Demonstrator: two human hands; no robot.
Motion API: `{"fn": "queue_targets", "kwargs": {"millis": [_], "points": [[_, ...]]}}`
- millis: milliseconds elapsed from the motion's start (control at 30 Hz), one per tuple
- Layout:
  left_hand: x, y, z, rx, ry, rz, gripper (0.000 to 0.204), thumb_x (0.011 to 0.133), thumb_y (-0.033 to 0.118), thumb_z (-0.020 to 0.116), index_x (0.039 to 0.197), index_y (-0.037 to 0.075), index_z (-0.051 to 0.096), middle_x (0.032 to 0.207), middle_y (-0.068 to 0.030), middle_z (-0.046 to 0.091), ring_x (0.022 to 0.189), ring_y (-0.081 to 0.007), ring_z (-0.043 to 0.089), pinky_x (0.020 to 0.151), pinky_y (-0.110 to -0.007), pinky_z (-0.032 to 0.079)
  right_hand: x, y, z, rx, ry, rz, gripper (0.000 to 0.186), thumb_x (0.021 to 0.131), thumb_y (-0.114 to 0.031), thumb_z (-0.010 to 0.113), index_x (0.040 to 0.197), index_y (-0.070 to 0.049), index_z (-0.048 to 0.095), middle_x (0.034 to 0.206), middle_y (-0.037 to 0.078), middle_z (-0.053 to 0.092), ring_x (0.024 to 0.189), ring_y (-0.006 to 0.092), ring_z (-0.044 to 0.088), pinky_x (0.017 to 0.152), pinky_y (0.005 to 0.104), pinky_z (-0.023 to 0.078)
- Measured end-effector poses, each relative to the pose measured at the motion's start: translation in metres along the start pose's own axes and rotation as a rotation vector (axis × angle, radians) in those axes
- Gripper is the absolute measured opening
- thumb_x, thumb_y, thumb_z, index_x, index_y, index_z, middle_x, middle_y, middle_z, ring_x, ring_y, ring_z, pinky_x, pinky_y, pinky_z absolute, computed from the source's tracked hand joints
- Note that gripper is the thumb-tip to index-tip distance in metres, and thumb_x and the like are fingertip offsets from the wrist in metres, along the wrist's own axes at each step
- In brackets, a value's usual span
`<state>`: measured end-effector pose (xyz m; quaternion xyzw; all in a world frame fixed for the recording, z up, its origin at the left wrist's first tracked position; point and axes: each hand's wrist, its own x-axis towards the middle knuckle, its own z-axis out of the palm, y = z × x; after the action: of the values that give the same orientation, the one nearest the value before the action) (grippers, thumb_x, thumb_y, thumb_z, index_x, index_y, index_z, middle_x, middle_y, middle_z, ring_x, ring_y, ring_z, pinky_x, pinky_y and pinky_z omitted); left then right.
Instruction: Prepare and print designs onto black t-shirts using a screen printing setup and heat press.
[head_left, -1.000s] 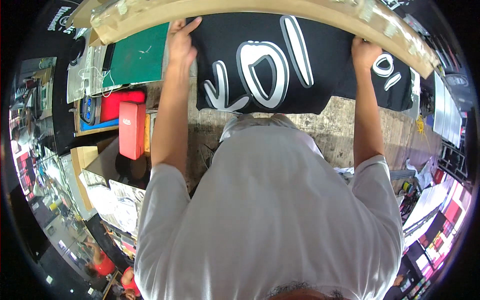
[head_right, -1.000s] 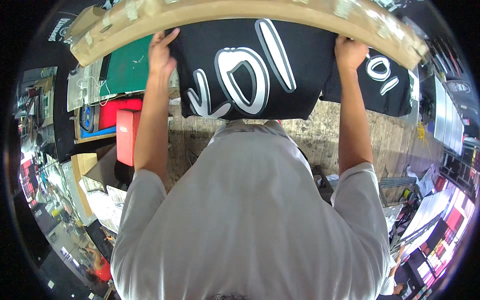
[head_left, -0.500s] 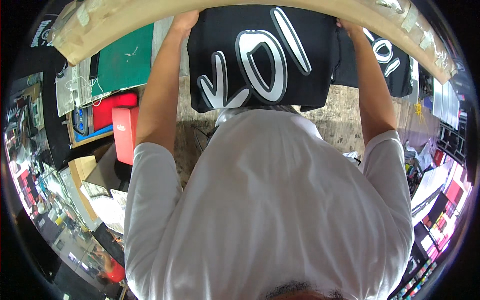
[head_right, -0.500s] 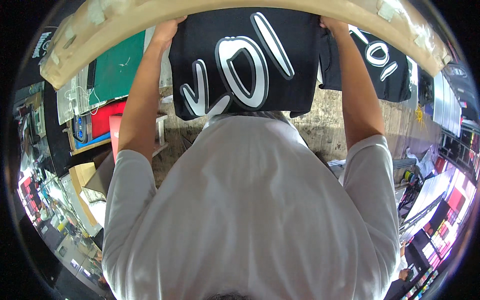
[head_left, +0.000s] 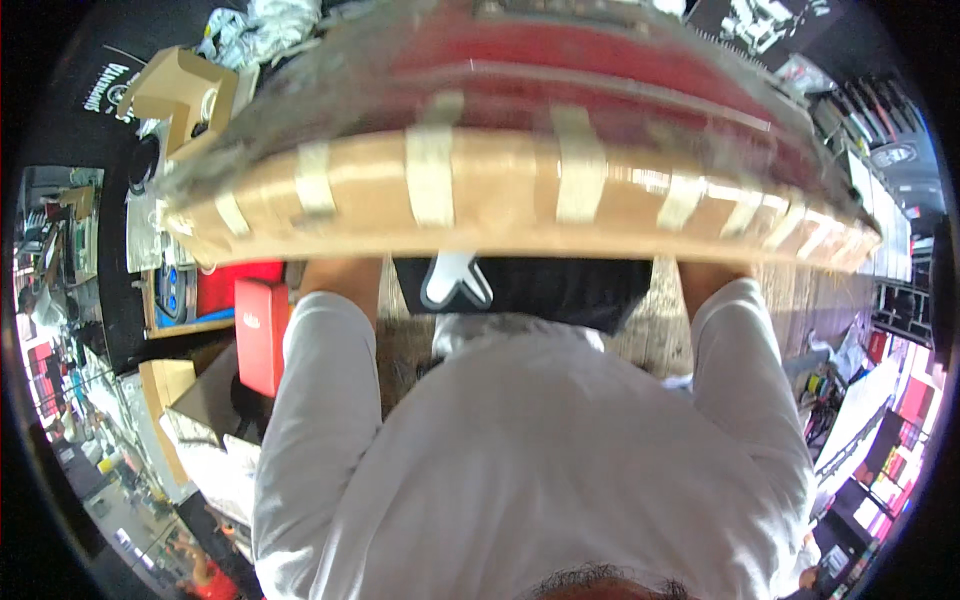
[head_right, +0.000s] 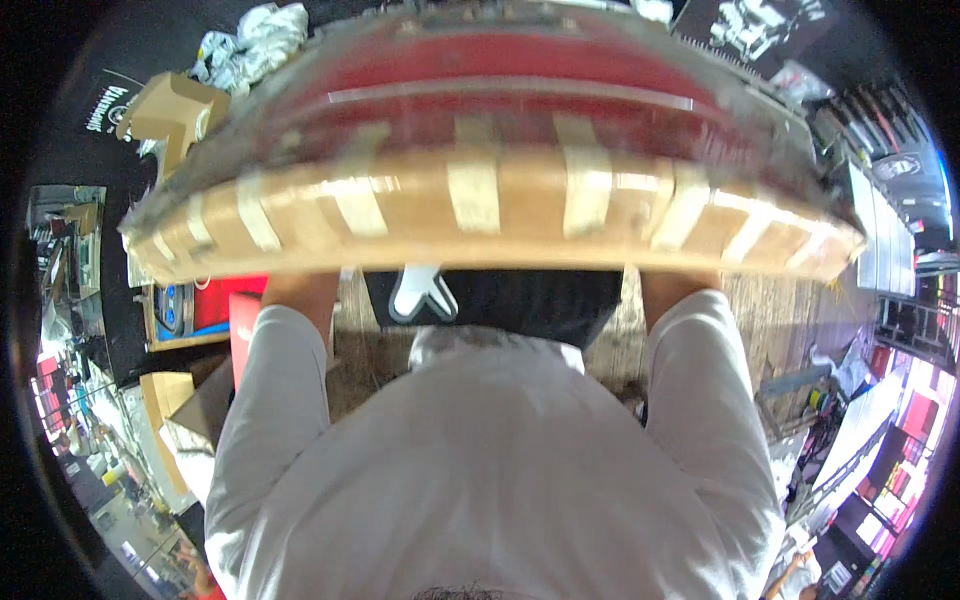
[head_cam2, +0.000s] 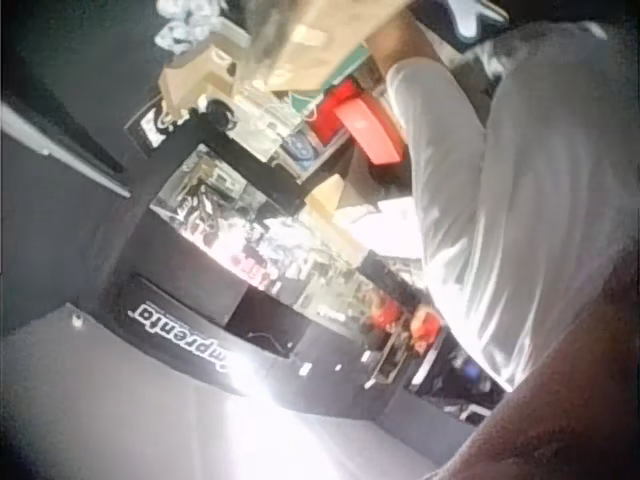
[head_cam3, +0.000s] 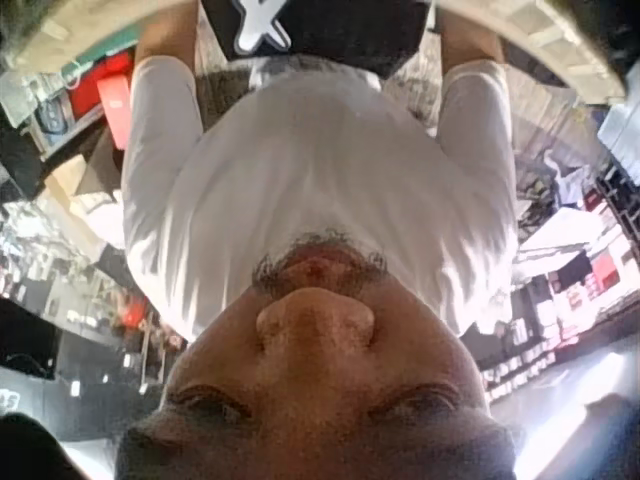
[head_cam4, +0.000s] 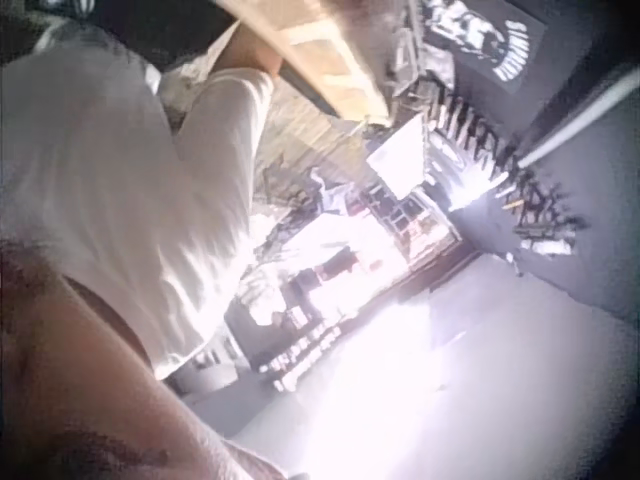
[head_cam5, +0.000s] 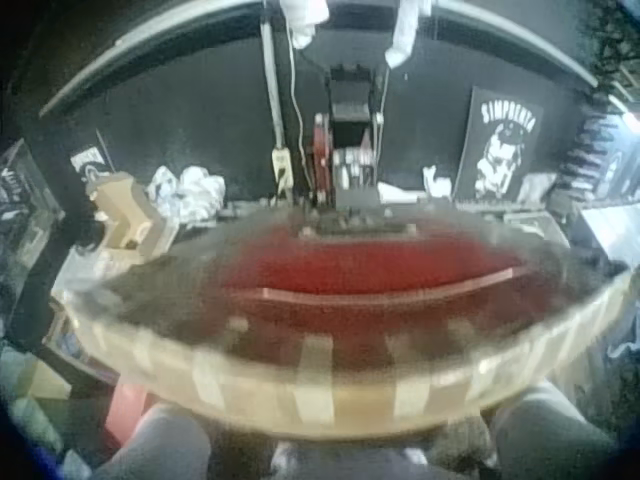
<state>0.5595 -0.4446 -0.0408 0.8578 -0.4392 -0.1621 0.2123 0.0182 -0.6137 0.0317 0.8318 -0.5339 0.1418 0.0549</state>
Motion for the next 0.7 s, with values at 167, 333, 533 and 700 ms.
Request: {"fn": "queue_targets", "kwargs": {"millis": [167,333,533,700], "points": [[-0.023,-0.035,0.017,0.054,-0.116,-0.173,0.032,0.095,0.026,0.065,0.11,-0.003,0.068,0.107,-0.0108,0.068,0.101,-0.0204,0.059,0.091,-0.034,0.045,-0.03,0.002,0.013,0.028,-0.103,0.025,0.047,0.094,-0.048,0.06,0.102,-0.003,0.07,0.092,0.014,0.069,0.084,0.0275,0.064,0.077,0.0405,0.052],[-0.012,-0.028,0.012,0.034,-0.128,-0.17,0.035,0.096,0.03,0.066,0.106,-0.003,0.069,0.103,-0.0108,0.069,0.096,-0.0202,0.06,0.087,-0.033,0.046,-0.033,0.008,0.02,0.038,-0.135,0.035,0.052,0.095,-0.052,0.058,0.1,-0.002,0.07,0.087,0.013,0.069,0.078,0.0256,0.064,0.072,0.0396,0.052],[0.01,0.002,-0.007,-0.208,-0.123,-0.094,0.038,0.097,0.034,0.066,0.102,-0.004,0.07,0.098,-0.0108,0.07,0.09,-0.02,0.061,0.083,-0.033,0.048,-0.02,0.037,0.055,0.196,-0.057,0.076,0.058,0.096,-0.057,0.056,0.097,-0.001,0.07,0.08,0.012,0.069,0.071,0.0233,0.064,0.067,0.0384,0.053],[-0.147,-0.017,-0.034,-0.635,-0.075,-0.201,0.041,0.096,0.036,0.069,0.084,-0.004,0.069,0.072,-0.0042,0.063,0.068,-0.0127,0.056,0.066,-0.031,0.046,-0.157,0.029,0.047,0.987,-0.44,0.965,0.086,0.091,-0.079,0.045,0.072,0.001,0.069,0.052,0.008,0.056,0.049,0.0193,0.06,0.055,0.0313,0.051]]}}
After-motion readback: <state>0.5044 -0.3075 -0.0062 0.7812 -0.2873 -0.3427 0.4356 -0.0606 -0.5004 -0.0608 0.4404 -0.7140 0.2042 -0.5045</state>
